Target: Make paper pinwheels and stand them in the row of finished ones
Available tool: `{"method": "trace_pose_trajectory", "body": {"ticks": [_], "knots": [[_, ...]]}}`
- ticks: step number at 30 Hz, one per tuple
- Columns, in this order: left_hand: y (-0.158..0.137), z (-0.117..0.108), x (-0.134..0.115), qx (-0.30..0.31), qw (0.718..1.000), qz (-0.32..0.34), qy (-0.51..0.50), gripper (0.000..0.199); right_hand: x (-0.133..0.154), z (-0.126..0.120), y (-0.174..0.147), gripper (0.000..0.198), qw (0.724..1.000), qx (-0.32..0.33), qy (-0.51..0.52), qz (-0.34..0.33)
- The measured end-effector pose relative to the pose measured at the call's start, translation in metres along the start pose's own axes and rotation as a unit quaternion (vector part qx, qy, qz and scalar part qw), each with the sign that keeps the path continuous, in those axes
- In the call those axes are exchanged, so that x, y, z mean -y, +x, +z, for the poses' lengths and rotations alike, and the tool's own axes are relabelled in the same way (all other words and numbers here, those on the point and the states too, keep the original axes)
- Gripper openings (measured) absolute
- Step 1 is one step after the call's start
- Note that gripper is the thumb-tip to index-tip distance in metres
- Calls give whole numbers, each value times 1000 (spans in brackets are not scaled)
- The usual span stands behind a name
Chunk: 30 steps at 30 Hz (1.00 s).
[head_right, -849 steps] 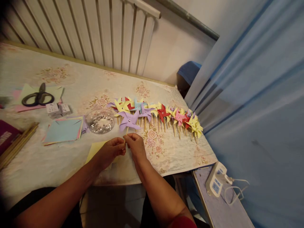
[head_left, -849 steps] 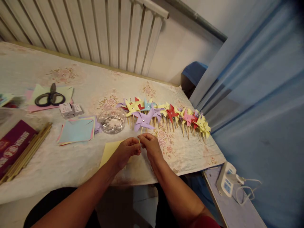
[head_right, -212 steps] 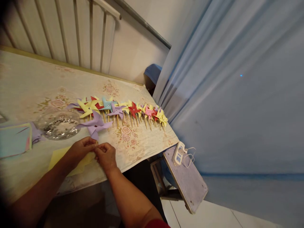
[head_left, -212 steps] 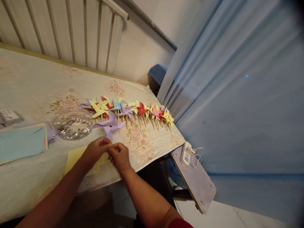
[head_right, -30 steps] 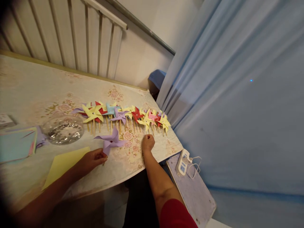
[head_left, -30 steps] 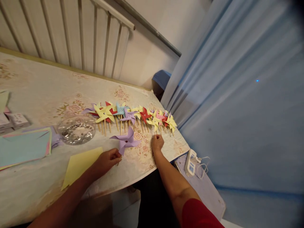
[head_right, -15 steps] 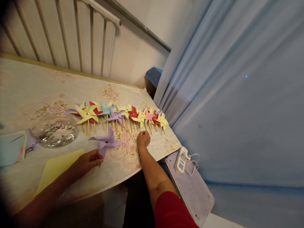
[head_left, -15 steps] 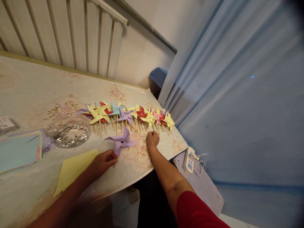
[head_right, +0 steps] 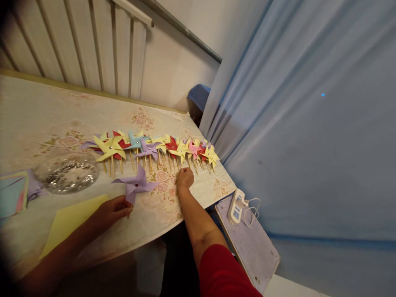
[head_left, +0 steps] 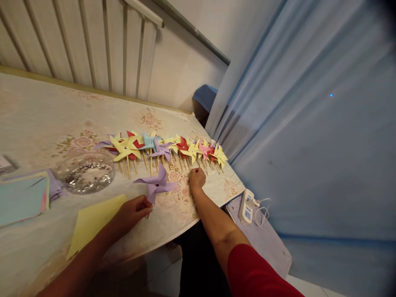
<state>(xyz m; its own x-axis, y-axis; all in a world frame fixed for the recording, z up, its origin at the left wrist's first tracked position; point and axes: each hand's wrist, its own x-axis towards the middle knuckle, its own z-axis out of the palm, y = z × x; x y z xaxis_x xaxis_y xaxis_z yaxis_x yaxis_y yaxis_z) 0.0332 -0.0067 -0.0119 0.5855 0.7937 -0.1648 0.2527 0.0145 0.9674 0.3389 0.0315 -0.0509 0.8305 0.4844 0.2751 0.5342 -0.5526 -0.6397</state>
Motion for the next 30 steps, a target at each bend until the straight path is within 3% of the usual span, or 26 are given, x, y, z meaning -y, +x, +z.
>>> {"method": "trace_pose_trajectory", "body": {"ticks": [11,30], "knots": [[2,-1,11,6,1000,9,0,29,6,2,1,19,1000,-5,3,-1],[3,0,9,0,1000,2,3,29,8,3,3,19,1000,7,8,-8]]}}
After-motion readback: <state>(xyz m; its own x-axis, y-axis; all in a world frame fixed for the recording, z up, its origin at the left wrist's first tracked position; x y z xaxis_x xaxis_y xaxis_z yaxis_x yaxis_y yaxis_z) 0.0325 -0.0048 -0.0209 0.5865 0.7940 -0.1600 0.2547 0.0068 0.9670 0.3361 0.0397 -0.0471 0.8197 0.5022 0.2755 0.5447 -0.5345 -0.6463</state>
